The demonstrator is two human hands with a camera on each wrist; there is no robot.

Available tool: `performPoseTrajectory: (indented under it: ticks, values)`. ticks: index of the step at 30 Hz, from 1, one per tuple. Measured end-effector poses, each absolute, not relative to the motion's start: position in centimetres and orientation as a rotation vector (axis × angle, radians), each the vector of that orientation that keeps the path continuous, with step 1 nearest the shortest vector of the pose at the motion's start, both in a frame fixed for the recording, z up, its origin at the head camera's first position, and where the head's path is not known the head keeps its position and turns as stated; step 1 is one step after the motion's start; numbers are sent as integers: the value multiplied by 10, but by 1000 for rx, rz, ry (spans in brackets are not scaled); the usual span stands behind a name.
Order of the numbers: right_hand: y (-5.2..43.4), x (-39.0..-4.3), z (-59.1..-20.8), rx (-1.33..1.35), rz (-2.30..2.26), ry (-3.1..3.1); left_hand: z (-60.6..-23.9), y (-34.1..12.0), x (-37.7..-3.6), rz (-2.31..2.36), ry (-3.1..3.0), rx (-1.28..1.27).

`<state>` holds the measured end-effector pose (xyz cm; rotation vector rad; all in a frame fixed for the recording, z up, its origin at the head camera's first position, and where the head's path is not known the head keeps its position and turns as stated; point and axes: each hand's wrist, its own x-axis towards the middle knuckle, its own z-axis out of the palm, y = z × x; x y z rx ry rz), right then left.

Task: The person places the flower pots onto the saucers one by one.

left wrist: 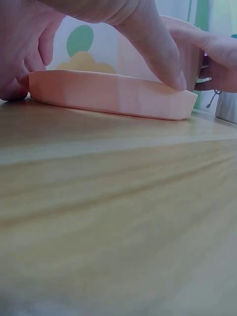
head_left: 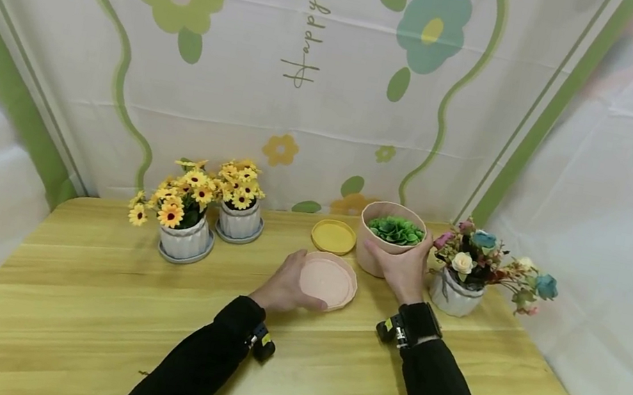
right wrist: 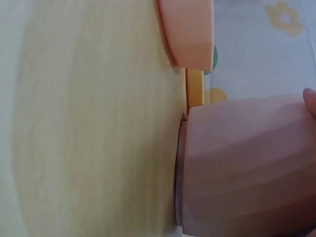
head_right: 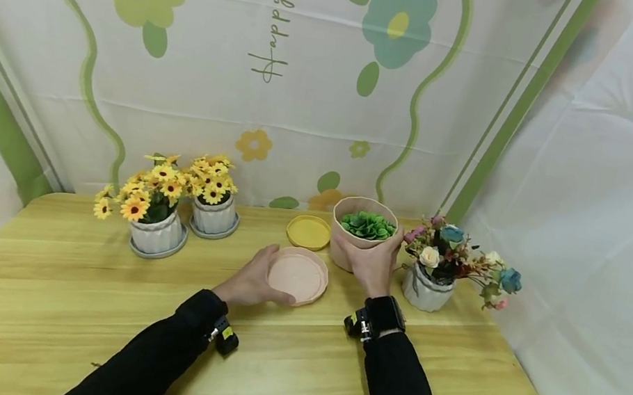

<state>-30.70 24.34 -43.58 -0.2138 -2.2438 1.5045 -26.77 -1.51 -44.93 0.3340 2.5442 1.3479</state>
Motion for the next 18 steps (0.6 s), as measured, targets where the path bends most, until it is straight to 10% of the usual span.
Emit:
performPoseTrajectory:
  ticks: [18]
  values:
    - [246, -306, -435, -185, 1514, -2252, -443, -22, -258, 1213, 2576, 417]
